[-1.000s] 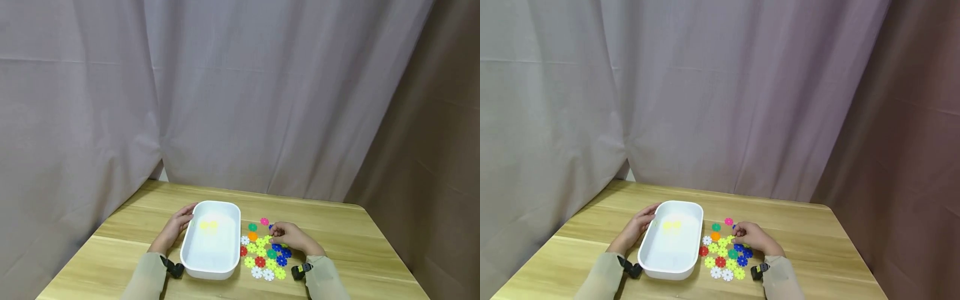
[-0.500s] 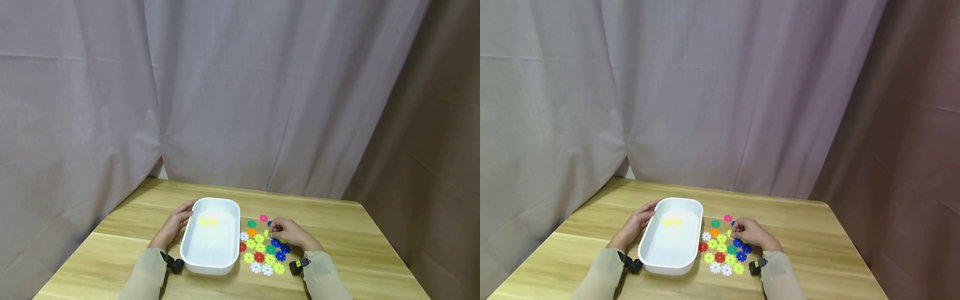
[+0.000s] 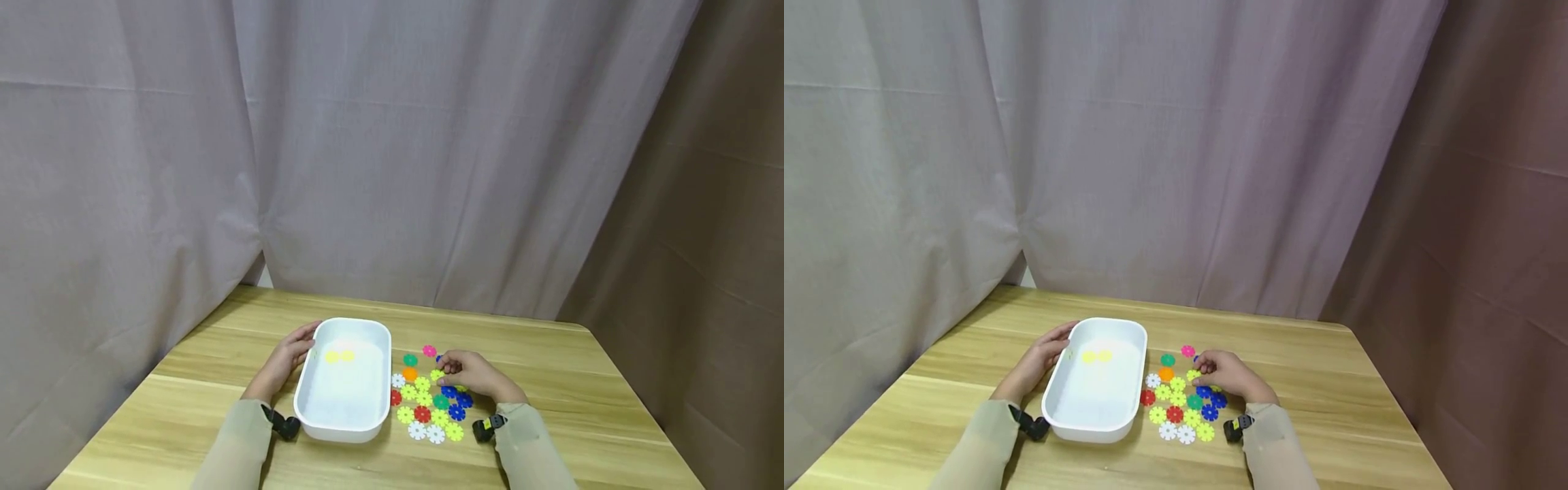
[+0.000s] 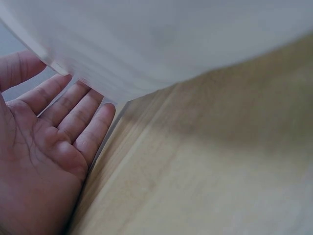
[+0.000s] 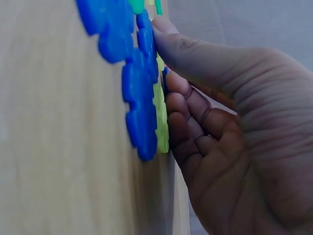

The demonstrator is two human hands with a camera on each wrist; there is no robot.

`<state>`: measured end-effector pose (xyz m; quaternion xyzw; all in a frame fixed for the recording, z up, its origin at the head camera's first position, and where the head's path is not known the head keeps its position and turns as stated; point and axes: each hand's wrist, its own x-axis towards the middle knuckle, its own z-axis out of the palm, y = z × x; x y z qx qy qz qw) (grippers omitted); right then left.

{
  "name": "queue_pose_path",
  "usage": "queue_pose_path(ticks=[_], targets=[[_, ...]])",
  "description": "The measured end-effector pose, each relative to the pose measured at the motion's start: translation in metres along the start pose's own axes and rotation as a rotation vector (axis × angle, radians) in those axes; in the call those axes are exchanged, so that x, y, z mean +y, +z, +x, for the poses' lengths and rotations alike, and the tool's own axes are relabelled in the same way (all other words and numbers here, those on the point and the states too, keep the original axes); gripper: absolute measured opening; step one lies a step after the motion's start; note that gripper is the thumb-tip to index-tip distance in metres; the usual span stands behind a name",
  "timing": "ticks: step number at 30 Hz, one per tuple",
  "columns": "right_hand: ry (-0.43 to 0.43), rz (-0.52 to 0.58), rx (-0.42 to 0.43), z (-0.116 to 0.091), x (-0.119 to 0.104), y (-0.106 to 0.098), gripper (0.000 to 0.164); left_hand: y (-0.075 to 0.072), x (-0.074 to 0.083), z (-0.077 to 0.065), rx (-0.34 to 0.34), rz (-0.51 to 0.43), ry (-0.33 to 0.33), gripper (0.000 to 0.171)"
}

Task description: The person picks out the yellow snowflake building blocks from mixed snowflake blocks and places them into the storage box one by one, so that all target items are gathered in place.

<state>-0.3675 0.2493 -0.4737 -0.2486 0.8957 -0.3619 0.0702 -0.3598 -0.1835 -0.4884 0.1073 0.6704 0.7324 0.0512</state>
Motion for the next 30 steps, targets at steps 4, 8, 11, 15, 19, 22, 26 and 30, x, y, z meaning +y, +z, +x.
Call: queue_pose_path(ticks=[4,8,11,15,19,22,26,30], targets=[[0.0,0.001,0.011,0.0025,0.0008,0.0003,0.022,0.0002,0.0023,0.0014,0.006,0.002,0.002,0.055],[-0.015,0.018,0.016,0.0042,0.0022,0.0011,0.025,-0.001,0.0022,0.002,0.002,-0.001,-0.003,0.054],[-0.028,0.028,0.021,0.0054,0.0035,0.0022,0.027,-0.0021,0.0015,0.0012,-0.006,-0.004,-0.001,0.054],[-0.035,0.037,0.033,0.0056,0.0035,0.0032,0.027,-0.0033,0.0002,0.0003,-0.007,-0.009,0.002,0.054],[-0.033,0.057,0.029,0.003,0.0017,0.0043,0.026,-0.0041,-0.0022,-0.0007,-0.006,-0.008,-0.01,0.055],[-0.03,0.061,0.024,0.0014,0.0003,0.0051,0.024,-0.0038,-0.0037,-0.0016,-0.005,-0.014,-0.021,0.055],[-0.039,0.052,0.033,0.0012,-0.001,0.0043,0.02,-0.0029,-0.0033,-0.0019,0.002,-0.013,-0.017,0.054],[-0.045,0.05,0.047,0.0021,-0.0018,0.0016,0.017,-0.0013,-0.0007,-0.0012,0.008,-0.001,-0.019,0.053]])
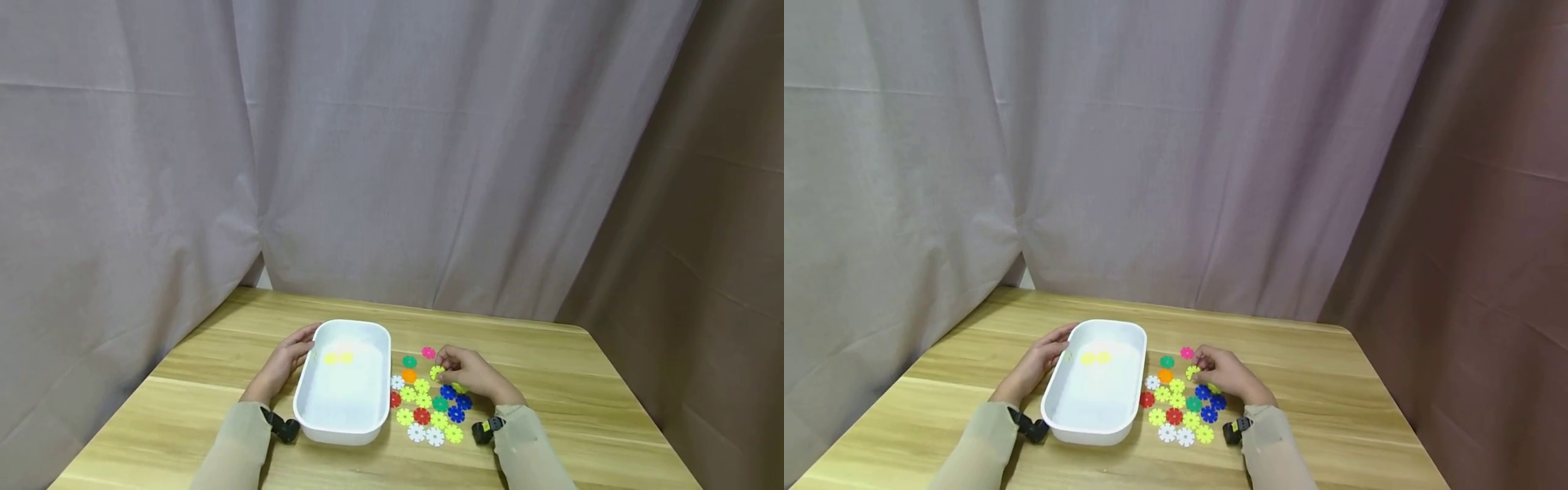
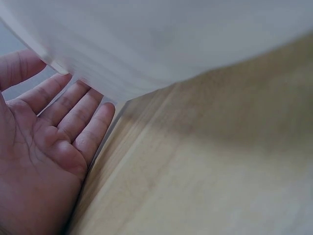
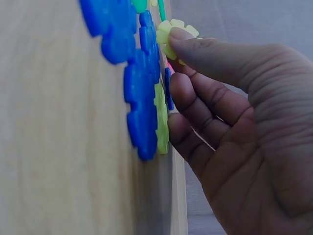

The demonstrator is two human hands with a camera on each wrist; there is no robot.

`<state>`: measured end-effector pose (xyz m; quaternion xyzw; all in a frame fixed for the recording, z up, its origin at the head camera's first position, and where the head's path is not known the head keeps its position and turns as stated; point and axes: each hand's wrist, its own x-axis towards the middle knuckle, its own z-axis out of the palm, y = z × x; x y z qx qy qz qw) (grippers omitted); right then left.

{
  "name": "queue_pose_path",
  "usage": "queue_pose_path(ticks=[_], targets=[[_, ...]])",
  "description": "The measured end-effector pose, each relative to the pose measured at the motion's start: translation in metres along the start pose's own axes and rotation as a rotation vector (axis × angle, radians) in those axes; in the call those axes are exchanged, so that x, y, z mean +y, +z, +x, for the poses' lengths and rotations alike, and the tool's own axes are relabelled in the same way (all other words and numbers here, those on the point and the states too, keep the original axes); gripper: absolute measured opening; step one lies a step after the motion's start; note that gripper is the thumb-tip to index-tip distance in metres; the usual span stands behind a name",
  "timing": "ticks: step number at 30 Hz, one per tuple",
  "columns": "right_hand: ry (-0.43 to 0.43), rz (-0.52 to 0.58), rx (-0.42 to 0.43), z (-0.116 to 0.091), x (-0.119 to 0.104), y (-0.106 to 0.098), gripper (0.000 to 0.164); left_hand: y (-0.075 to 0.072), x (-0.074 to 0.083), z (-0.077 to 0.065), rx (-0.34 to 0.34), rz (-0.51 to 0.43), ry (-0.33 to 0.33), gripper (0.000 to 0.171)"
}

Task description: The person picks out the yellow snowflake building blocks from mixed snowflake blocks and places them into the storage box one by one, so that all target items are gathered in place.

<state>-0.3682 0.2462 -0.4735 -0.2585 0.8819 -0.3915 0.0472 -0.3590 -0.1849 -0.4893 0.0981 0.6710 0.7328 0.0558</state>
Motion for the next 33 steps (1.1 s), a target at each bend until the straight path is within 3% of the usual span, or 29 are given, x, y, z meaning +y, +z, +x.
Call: queue_pose_path(ticks=[16,27,33], targets=[[-0.011,0.047,0.049,0.004,-0.015,-0.009,0.016,-0.002,0.006,0.007,-0.029,0.02,0.019,0.054],[-0.013,0.128,0.057,0.009,-0.031,-0.008,0.017,0.001,0.0,0.002,-0.024,0.002,0.003,0.054],[-0.102,0.125,0.054,0.02,-0.048,-0.009,0.02,0.0,0.0,0.002,-0.019,-0.002,0.02,0.056]])
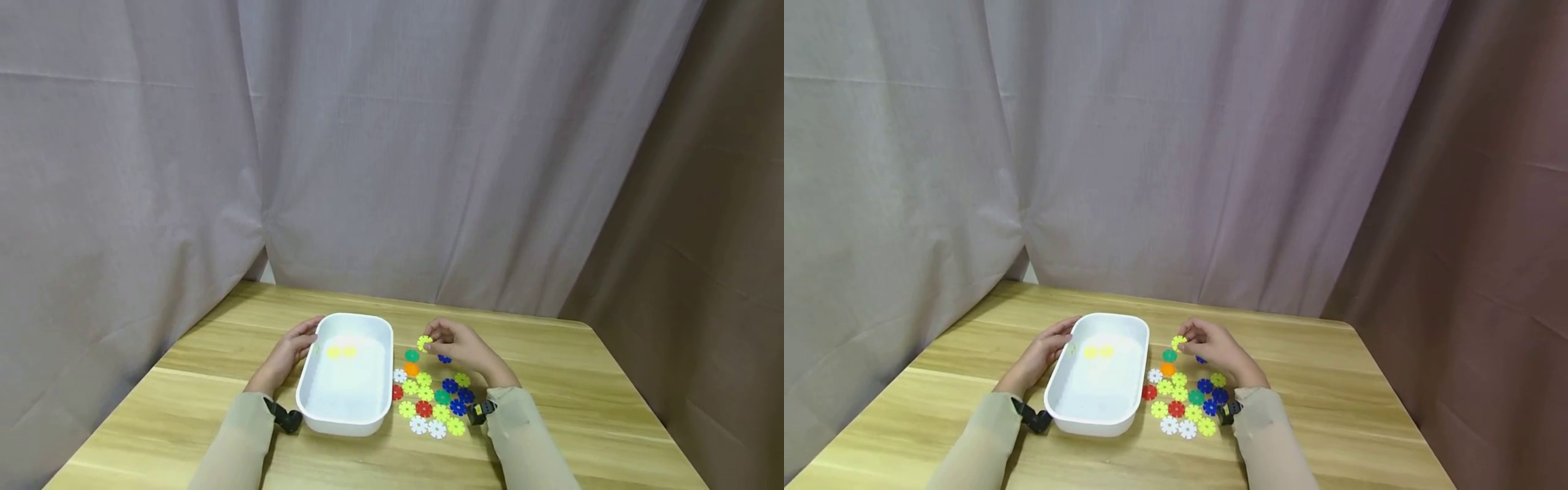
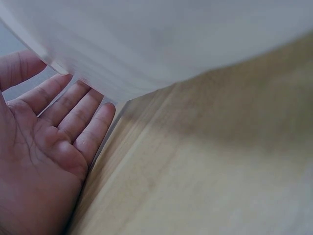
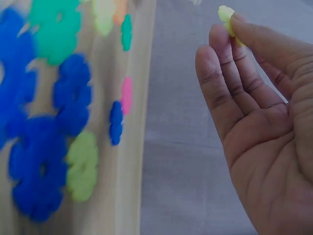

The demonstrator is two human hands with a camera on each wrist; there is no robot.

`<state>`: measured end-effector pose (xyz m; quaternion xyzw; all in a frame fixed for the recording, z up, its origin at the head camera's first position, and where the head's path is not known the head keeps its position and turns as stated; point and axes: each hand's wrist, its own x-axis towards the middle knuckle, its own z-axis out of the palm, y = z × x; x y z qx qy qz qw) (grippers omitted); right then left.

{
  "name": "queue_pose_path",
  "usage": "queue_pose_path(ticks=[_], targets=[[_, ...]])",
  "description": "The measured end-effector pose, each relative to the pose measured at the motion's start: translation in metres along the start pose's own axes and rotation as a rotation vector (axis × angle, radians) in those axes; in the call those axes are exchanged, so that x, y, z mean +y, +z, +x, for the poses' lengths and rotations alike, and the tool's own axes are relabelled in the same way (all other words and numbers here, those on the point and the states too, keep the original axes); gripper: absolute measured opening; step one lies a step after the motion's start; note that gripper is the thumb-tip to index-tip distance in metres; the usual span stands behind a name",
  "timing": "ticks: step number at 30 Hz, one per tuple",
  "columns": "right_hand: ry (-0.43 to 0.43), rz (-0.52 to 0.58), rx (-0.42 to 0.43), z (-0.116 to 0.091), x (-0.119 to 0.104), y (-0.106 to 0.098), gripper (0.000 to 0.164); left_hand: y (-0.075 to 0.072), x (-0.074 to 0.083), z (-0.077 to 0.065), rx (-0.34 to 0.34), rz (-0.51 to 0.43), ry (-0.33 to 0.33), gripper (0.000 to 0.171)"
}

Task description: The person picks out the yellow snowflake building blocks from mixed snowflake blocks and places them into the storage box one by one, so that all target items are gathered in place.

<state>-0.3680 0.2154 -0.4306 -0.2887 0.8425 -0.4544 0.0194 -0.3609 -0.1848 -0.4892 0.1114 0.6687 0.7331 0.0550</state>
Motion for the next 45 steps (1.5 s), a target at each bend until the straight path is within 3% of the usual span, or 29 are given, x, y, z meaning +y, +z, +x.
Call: queue_pose_path(ticks=[11,17,26,37,45], targets=[[-0.121,0.047,-0.132,0.033,-0.04,0.011,0.02,-0.005,0.002,-0.001,0.003,-0.015,0.007,0.055],[-0.102,0.045,-0.186,0.05,-0.054,0.02,0.02,-0.006,0.002,0.001,-0.017,-0.018,0.019,0.056],[-0.053,0.083,-0.313,0.074,-0.067,0.041,0.019,-0.005,0.003,0.0,0.01,0.001,-0.002,0.056],[0.032,-0.189,-0.439,0.104,-0.071,0.062,0.02,-0.003,0.003,0.0,-0.006,0.005,0.018,0.057],[-0.005,-0.507,-0.372,0.114,-0.072,0.078,0.024,-0.001,0.006,0.0,0.006,0.003,0.021,0.055]])
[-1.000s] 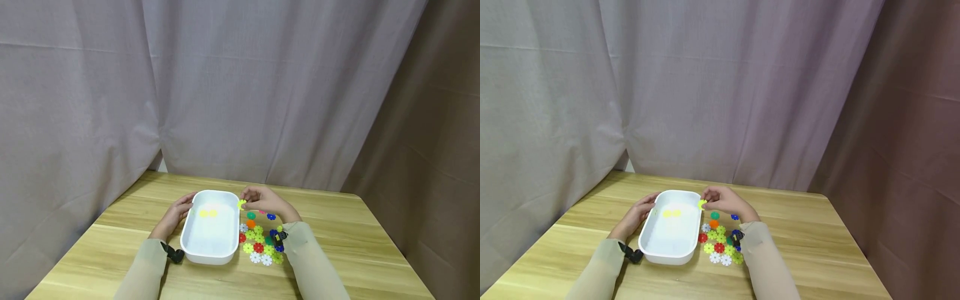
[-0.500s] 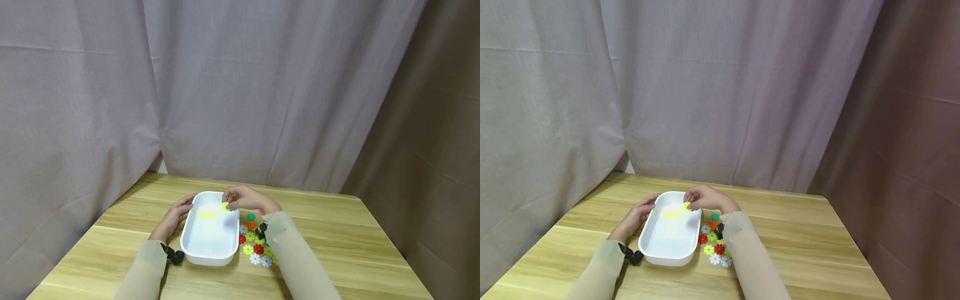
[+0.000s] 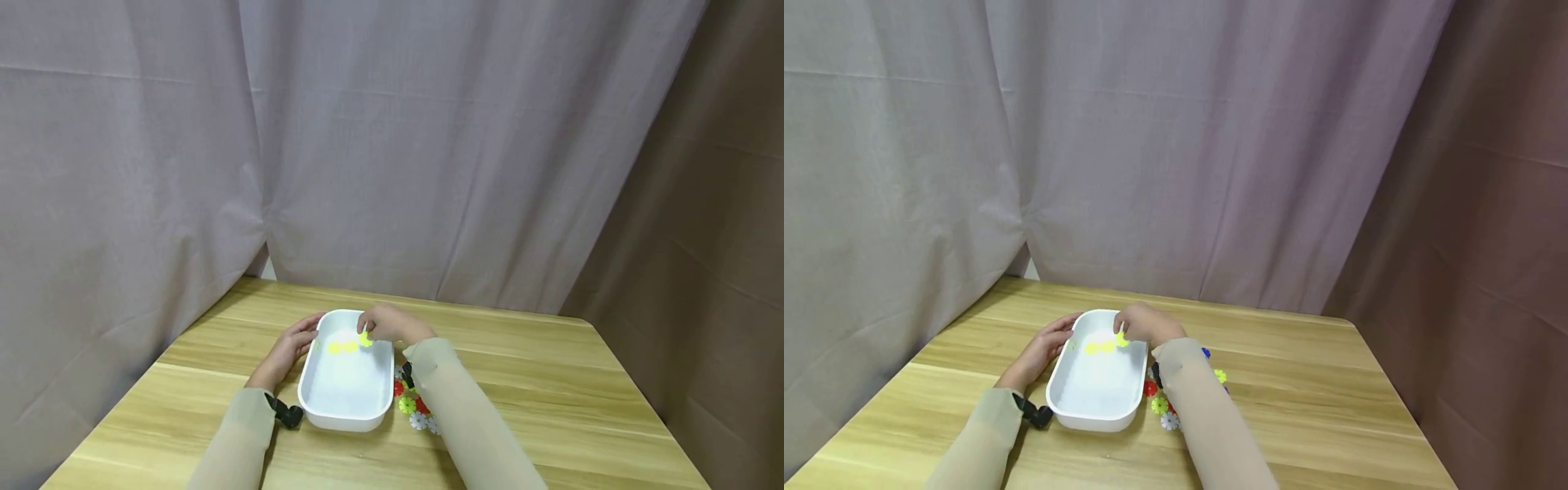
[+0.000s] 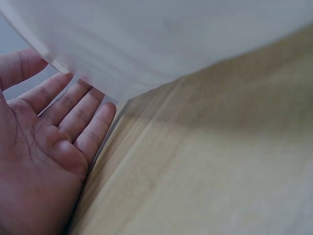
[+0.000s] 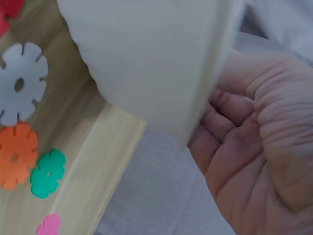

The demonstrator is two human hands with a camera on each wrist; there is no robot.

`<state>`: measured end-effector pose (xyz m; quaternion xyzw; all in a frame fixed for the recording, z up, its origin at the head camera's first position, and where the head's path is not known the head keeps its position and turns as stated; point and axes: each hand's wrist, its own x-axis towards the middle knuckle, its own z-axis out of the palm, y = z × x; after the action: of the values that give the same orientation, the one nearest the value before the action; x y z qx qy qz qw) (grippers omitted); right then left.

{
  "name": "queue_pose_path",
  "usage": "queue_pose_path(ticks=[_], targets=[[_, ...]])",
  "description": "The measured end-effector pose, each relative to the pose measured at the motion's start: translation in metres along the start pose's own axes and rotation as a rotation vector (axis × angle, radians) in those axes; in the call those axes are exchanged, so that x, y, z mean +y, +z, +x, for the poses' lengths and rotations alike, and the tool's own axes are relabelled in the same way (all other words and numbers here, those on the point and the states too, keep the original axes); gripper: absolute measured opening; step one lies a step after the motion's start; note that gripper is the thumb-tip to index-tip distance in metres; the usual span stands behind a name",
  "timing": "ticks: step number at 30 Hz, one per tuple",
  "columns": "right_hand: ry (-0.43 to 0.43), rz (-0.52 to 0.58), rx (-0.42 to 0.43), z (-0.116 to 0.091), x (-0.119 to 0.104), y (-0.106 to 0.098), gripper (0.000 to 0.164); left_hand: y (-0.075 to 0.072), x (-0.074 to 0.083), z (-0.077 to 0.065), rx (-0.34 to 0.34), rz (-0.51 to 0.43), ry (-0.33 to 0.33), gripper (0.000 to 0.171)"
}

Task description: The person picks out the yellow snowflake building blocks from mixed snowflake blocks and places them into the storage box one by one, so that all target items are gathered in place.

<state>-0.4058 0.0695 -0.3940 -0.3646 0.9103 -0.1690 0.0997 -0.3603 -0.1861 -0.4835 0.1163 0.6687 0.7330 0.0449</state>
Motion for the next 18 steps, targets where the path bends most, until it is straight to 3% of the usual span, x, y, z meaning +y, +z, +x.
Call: queue_pose_path(ticks=[5,18], targets=[[0.041,-0.104,-0.007,0.003,-0.003,0.008,0.029,0.0,0.0,0.0,-0.012,0.0,0.003,0.054],[0.056,-0.143,0.039,0.007,-0.002,0.017,0.033,-0.001,-0.001,0.002,-0.018,0.01,0.008,0.054]])
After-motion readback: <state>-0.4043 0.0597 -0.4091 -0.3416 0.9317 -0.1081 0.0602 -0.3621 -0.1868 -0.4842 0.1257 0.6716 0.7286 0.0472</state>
